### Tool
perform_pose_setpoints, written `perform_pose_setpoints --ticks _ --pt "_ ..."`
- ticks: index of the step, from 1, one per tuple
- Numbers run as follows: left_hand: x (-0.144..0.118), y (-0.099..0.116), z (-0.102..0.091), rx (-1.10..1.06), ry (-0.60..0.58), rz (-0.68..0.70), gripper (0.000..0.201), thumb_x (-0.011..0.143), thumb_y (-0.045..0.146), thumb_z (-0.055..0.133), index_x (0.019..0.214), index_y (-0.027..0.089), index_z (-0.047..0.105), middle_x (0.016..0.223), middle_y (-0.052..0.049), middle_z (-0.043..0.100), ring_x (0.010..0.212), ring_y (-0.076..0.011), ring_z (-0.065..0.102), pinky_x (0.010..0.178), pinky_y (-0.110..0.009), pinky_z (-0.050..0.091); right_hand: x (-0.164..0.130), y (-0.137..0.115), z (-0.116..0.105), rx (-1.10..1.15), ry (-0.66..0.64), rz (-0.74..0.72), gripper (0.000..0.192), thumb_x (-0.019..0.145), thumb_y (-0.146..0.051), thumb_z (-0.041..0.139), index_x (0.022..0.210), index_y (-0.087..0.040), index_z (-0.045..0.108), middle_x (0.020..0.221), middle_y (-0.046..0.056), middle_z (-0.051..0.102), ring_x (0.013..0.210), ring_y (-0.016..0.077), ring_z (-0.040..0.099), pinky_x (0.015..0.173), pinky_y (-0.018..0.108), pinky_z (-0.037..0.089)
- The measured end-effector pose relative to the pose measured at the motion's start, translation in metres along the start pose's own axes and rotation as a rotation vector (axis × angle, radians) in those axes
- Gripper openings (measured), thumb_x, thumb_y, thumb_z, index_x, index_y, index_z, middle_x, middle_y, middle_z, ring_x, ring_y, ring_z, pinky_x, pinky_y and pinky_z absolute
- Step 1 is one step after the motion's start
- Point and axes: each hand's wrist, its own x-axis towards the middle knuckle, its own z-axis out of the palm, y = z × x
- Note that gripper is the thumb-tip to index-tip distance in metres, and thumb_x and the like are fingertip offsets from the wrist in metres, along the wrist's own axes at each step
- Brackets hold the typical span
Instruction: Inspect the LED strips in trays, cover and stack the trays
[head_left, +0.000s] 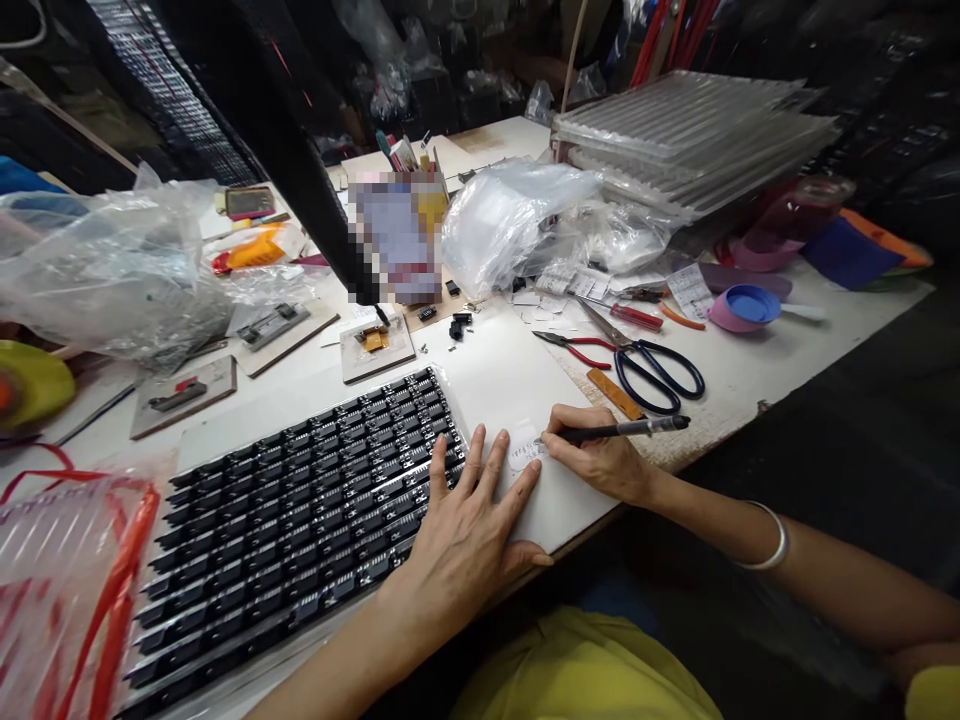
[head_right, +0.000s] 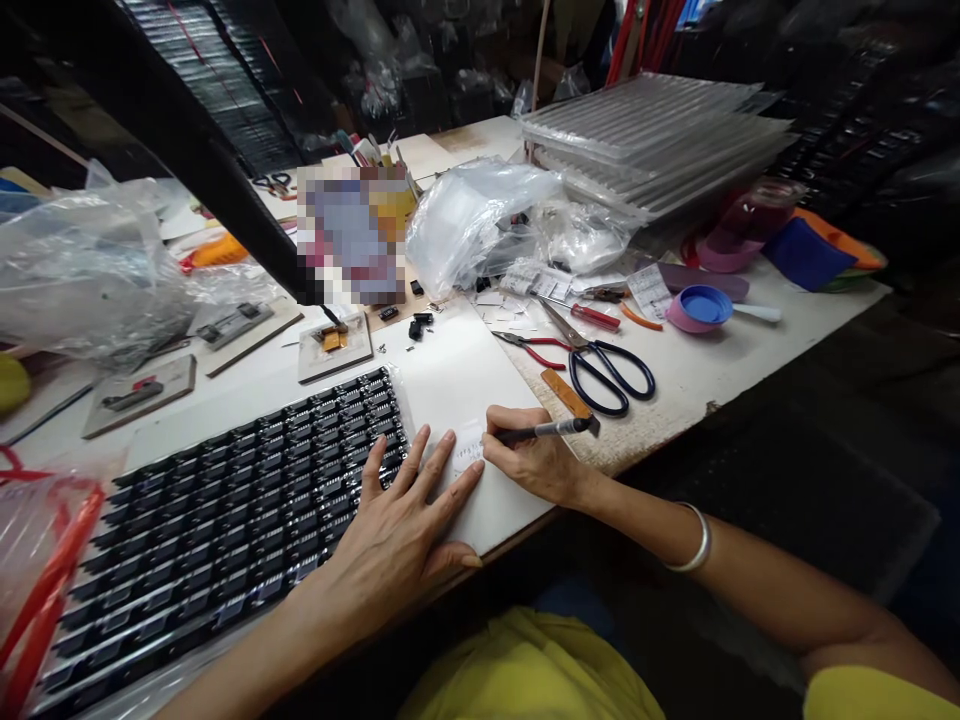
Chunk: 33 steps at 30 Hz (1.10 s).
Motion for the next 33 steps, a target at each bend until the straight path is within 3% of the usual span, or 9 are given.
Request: perform_pose_setpoints --ticks 33 --pt "-0.0008 -0.0008 0.0023 0.003 0.022 0.003 0.073 0.080 0.069 0.044 0.142 0.031 0.036 0.147 -0.015 0.038 0.138 -0.0390 0.025 0.106 -0.067 0.013 0.0000 0.0005 0.0003 0.050 0.003 -0.005 0.020 0.078 -0.016 0.053 0.060 -0.019 0.044 0.054 -0.005 0.045 0.053 0.0086 0.039 0.052 0.024 0.031"
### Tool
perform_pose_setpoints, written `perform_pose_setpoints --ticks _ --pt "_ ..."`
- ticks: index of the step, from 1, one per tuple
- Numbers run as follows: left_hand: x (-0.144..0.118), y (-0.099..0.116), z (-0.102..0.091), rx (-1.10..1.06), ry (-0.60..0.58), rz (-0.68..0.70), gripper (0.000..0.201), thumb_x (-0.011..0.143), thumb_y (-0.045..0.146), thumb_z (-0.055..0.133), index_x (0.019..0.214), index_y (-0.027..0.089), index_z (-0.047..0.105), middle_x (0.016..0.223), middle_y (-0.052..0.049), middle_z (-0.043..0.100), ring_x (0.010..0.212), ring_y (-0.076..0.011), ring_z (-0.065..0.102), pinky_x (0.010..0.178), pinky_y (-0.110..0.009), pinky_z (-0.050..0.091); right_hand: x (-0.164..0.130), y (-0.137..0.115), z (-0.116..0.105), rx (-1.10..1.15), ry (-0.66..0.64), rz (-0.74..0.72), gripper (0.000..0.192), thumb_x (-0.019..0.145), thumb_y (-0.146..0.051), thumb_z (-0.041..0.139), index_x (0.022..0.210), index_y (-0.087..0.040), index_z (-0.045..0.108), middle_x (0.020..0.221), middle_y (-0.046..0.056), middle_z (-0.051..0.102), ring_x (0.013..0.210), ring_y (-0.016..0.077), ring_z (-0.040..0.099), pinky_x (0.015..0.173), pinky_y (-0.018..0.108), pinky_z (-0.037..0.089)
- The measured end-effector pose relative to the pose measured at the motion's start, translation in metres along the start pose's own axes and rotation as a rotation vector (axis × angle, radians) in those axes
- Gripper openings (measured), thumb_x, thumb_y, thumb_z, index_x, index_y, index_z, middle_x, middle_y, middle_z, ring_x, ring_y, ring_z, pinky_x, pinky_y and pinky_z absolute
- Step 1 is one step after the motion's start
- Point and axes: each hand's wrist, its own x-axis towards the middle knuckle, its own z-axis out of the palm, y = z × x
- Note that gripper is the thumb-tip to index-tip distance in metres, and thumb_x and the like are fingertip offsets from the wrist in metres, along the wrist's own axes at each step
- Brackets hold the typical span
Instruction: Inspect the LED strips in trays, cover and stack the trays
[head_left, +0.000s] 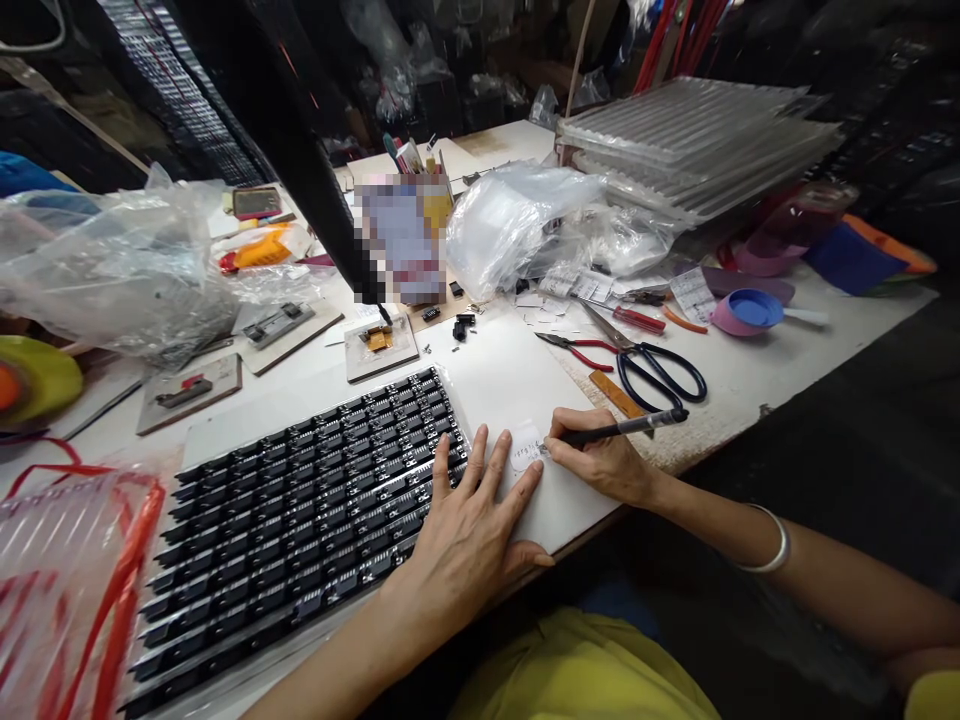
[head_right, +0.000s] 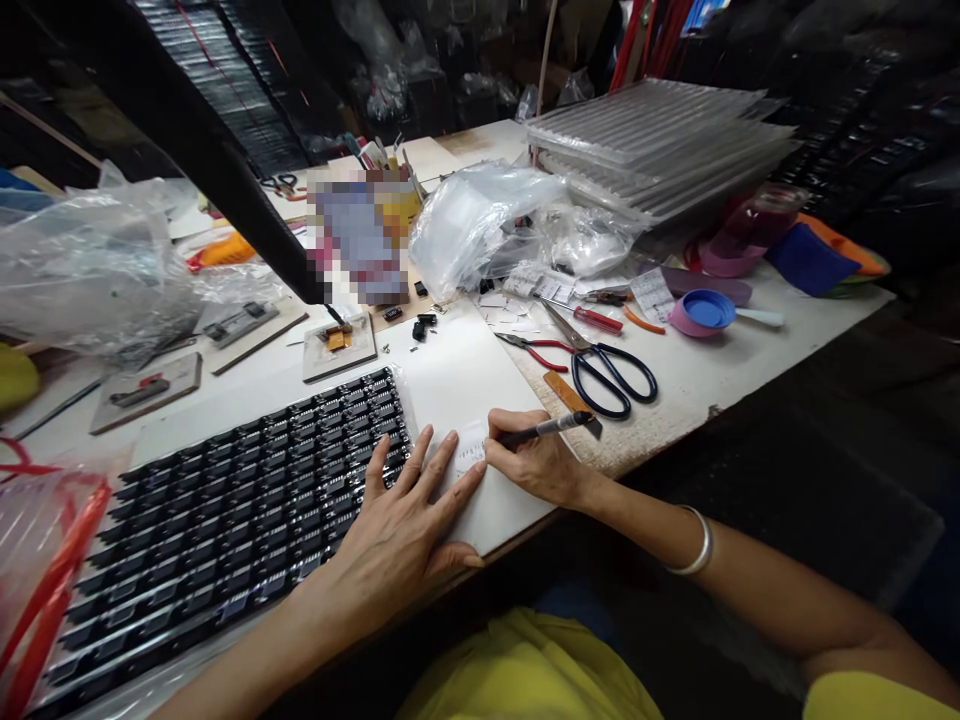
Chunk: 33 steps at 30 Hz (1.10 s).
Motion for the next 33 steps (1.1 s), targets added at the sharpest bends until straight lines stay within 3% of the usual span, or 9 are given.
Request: perform_pose_setpoints --ticks 4,10,15,33 --pt "0.000 0.000 -0.001 -0.005 -0.011 -0.007 0.071 0.081 0.068 0.042 0.141 0.031 0.038 0.148 -0.015 0.037 0.139 -0.0388 0.023 0.106 -0.067 0.014 0.005 -0.002 -0.001 0.091 0.090 0.067 0.016 0.080 -0.020 0.054 0.065 -0.019 0.049 0.057 -0.004 0.048 0.055 0.0097 0.044 0.053 0.023 0.034" --pt "-0.001 0.000 -0.002 -0.022 -0.027 -0.009 0.072 0.082 0.068 0.041 0.143 0.030 0.033 0.149 -0.016 0.035 0.139 -0.0392 0.022 0.106 -0.068 0.016 0.014 -0.011 0.003 0.096 -0.026 0.048 0.007 0.075 -0.017 0.056 0.072 -0.019 0.050 0.063 -0.004 0.052 0.060 0.0104 0.046 0.056 0.023 0.036" --pt "-0.001 0.000 -0.002 -0.039 -0.020 -0.011 0.074 0.081 0.070 0.038 0.144 0.030 0.032 0.149 -0.016 0.035 0.140 -0.0394 0.021 0.107 -0.067 0.012 0.014 -0.007 0.010 0.046 -0.007 0.018 0.015 0.075 -0.016 0.053 0.063 -0.019 0.045 0.055 -0.005 0.044 0.053 0.0090 0.037 0.051 0.023 0.030" --pt "-0.001 0.000 0.002 -0.031 -0.024 -0.010 0.077 0.082 0.071 0.032 0.146 0.029 0.028 0.149 -0.017 0.033 0.140 -0.0392 0.018 0.107 -0.068 0.012 0.010 -0.003 0.014 0.009 -0.057 -0.044 0.019 0.081 -0.018 0.050 0.064 -0.018 0.044 0.058 -0.005 0.044 0.055 0.0082 0.038 0.053 0.022 0.033"
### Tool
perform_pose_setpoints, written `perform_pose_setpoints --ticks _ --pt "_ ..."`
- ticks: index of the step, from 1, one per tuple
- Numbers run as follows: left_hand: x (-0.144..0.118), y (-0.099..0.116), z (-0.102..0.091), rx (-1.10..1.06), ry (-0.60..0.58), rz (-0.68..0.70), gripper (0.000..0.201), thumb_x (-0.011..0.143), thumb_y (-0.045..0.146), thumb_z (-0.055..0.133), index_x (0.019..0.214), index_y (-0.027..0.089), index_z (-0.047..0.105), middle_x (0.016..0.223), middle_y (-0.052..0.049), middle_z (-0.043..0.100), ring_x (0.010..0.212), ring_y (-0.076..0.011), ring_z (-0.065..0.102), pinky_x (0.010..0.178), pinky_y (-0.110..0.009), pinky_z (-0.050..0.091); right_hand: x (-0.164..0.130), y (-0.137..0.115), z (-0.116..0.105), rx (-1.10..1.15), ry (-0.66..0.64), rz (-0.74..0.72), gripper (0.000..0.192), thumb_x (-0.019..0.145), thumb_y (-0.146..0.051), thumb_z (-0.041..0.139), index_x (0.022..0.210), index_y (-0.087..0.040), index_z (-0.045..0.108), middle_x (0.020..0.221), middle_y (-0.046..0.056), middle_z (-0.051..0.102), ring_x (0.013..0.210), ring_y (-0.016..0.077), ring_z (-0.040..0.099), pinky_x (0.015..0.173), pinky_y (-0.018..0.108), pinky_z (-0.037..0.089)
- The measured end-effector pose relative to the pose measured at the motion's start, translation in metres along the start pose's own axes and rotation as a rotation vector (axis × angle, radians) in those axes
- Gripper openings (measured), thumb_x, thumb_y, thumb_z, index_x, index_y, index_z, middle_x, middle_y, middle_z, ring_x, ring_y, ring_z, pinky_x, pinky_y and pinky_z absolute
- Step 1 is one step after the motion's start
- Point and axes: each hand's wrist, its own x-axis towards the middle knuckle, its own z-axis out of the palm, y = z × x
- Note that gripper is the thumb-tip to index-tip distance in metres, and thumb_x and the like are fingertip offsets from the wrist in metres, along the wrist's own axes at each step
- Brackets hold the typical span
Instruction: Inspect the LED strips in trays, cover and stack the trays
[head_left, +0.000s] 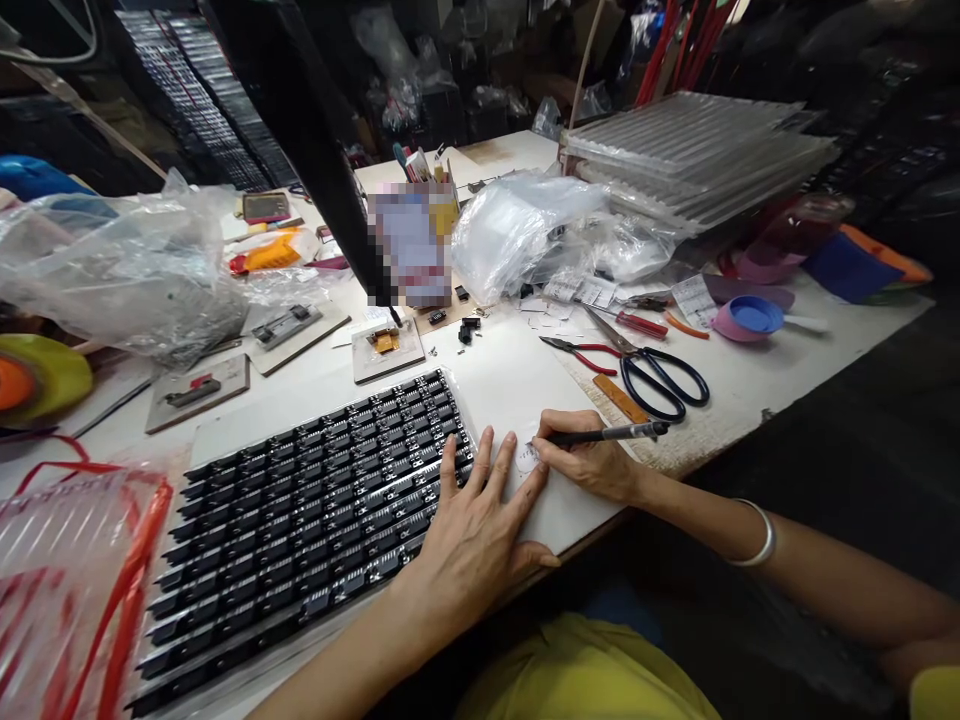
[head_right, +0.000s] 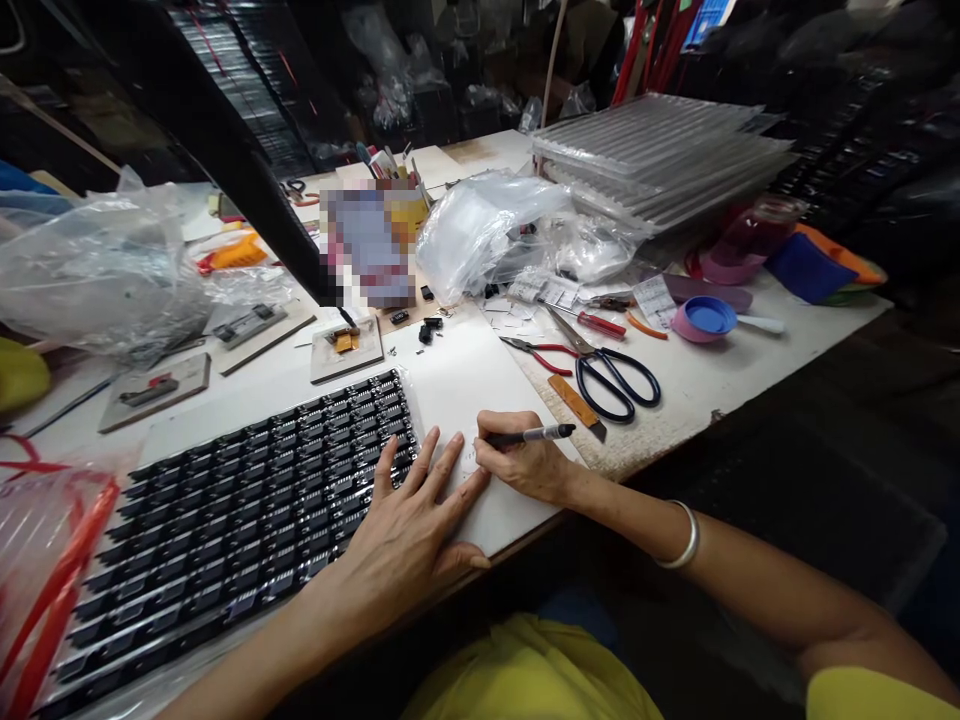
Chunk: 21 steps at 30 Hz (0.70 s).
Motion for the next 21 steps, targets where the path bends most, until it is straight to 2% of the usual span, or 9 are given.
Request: perform_pose_setpoints --ticks 21 --pt "0.0000 0.0010 -0.0015 0.015 -0.014 -0.001 0.076 0.082 0.069 0.036 0.146 0.029 0.027 0.150 -0.017 0.032 0.140 -0.0394 0.017 0.107 -0.069 0.014 0.0000 -0.0014 -0.0006 -0.053 0.022 -0.041 0.018 0.080 -0.016 0.049 0.063 -0.019 0.042 0.057 -0.005 0.043 0.053 0.0080 0.037 0.053 0.022 0.031"
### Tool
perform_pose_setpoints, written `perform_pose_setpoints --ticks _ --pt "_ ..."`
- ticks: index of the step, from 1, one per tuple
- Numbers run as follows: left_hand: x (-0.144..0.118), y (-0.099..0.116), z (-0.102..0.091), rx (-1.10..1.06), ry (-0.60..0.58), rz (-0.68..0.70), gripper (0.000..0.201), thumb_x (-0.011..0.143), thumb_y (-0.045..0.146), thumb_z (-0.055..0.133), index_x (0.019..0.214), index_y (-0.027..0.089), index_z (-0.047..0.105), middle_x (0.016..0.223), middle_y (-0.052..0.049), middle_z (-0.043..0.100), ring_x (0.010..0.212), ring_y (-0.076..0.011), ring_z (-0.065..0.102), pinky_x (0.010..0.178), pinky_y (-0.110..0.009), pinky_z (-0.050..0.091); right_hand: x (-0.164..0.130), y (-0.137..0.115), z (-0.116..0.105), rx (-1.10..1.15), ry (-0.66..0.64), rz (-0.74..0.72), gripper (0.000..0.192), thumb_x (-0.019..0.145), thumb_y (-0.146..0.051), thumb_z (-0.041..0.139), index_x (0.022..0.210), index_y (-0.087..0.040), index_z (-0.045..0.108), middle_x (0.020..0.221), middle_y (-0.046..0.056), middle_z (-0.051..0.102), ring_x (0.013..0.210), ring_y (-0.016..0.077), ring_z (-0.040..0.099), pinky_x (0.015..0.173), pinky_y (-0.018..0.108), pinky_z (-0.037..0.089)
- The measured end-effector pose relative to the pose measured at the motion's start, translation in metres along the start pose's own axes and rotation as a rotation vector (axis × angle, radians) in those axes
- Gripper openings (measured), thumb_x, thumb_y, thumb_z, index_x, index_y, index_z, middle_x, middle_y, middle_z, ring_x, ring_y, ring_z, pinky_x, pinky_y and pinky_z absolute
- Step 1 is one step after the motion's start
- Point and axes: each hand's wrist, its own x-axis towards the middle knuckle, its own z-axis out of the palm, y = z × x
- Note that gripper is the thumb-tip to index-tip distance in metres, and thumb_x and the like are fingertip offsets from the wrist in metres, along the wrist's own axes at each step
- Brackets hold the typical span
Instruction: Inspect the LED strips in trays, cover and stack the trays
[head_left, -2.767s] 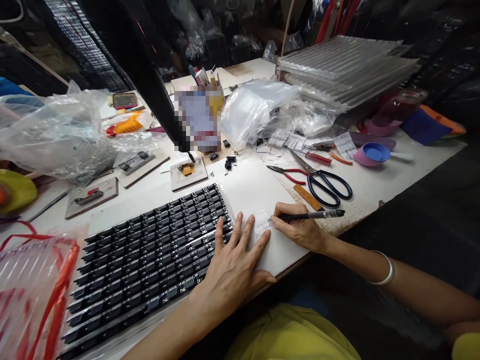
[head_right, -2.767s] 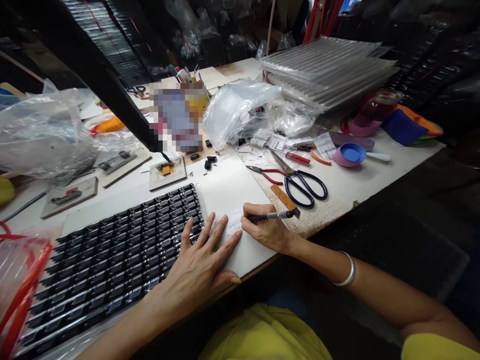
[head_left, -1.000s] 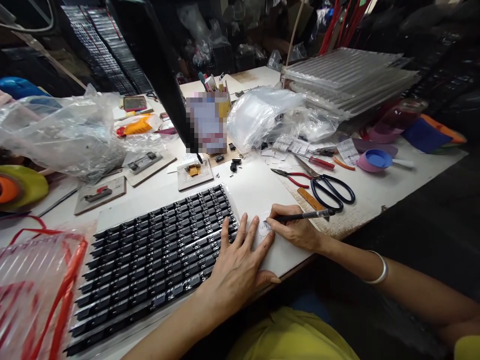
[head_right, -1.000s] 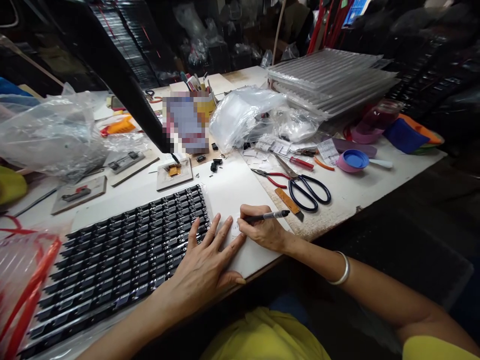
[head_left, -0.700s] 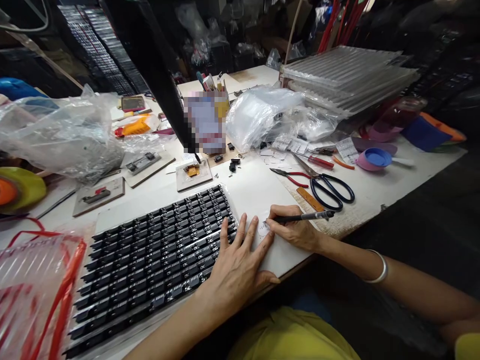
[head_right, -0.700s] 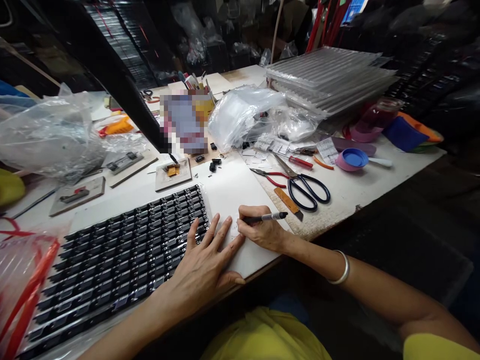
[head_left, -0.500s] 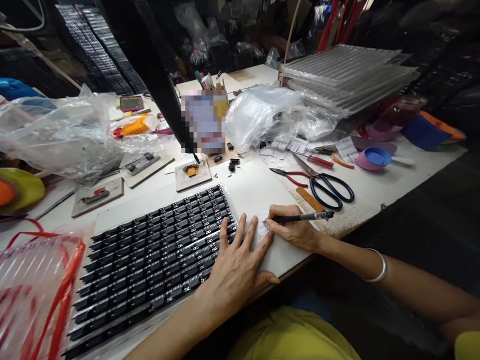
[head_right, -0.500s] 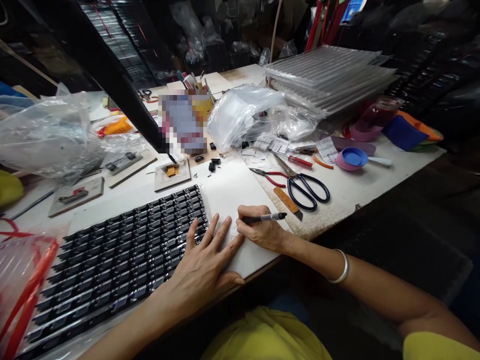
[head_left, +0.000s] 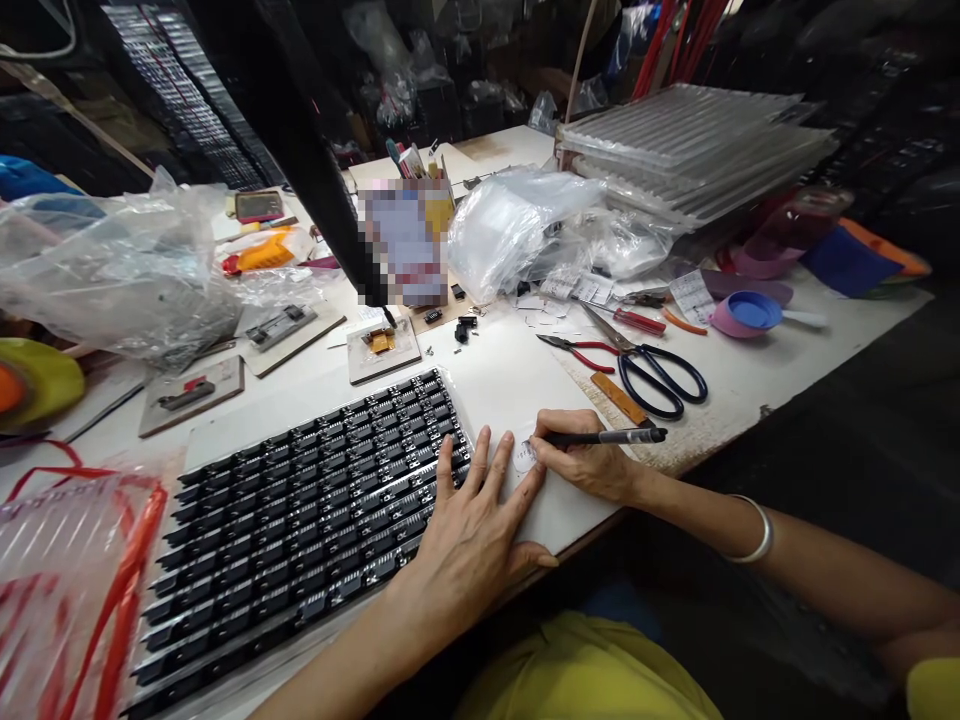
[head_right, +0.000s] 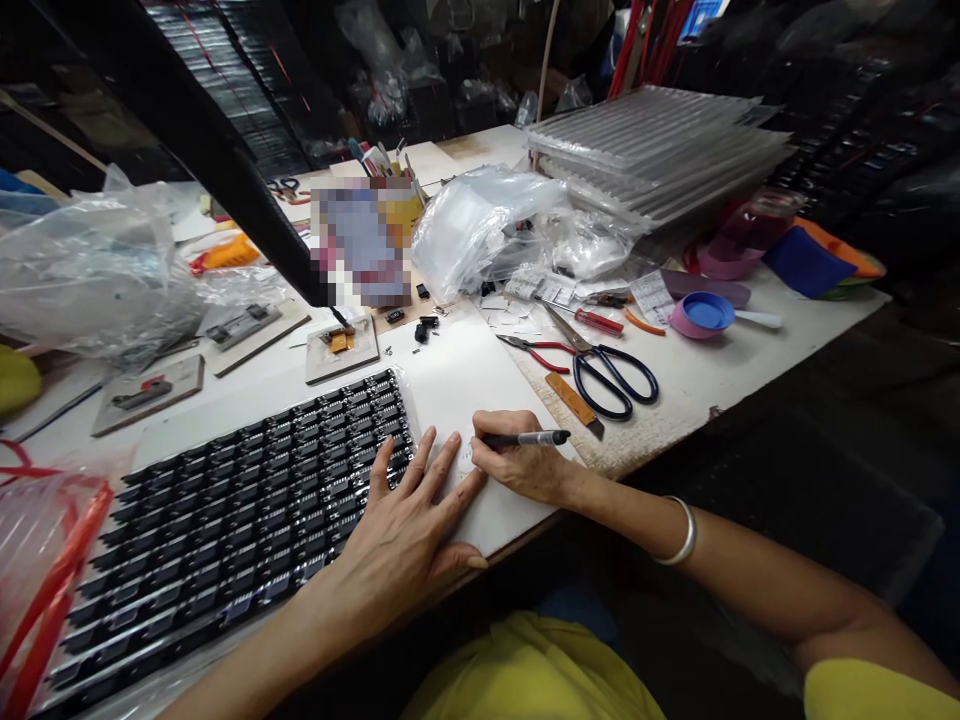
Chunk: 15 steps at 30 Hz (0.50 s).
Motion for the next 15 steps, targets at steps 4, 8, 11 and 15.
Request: perform_pose_setpoints --ticks 4,8,11,15 --pt "0.0009 0.0002 -0.0005 0.008 0.010 0.006 0.076 0.082 0.070 0.036 0.145 0.029 0.029 0.149 -0.017 0.033 0.140 -0.0395 0.018 0.106 -0.069 0.015 0.0007 -0.0012 -0.0004 -0.023 0.016 -0.013 0.019 0.080 -0.016 0.049 0.062 -0.019 0.041 0.056 -0.005 0.042 0.052 0.0079 0.036 0.052 0.022 0.031" --pt "0.0018 -0.0002 -0.0008 0.009 0.008 0.004 0.075 0.082 0.069 0.037 0.145 0.029 0.030 0.149 -0.017 0.034 0.140 -0.0397 0.020 0.106 -0.069 0.016 -0.0003 -0.0005 -0.0002 0.005 0.005 0.001 0.020 0.079 -0.016 0.049 0.062 -0.019 0.041 0.056 -0.005 0.041 0.052 0.0077 0.036 0.052 0.022 0.031" --pt "0.0013 -0.0002 -0.0010 0.007 0.007 0.005 0.076 0.081 0.070 0.039 0.145 0.029 0.030 0.149 -0.017 0.034 0.140 -0.0393 0.019 0.107 -0.068 0.014 -0.0005 0.0003 0.0000 0.019 0.001 0.016 0.020 0.080 -0.015 0.049 0.062 -0.019 0.041 0.056 -0.005 0.042 0.053 0.0077 0.036 0.052 0.022 0.031" --pt "0.0007 -0.0002 -0.0007 0.003 0.016 0.006 0.076 0.081 0.070 0.039 0.145 0.029 0.030 0.149 -0.017 0.034 0.140 -0.0396 0.019 0.107 -0.068 0.013 -0.0002 -0.0007 -0.0004 0.021 -0.005 0.004 0.020 0.079 -0.015 0.049 0.062 -0.019 0.041 0.056 -0.005 0.042 0.053 0.0077 0.036 0.051 0.022 0.031"
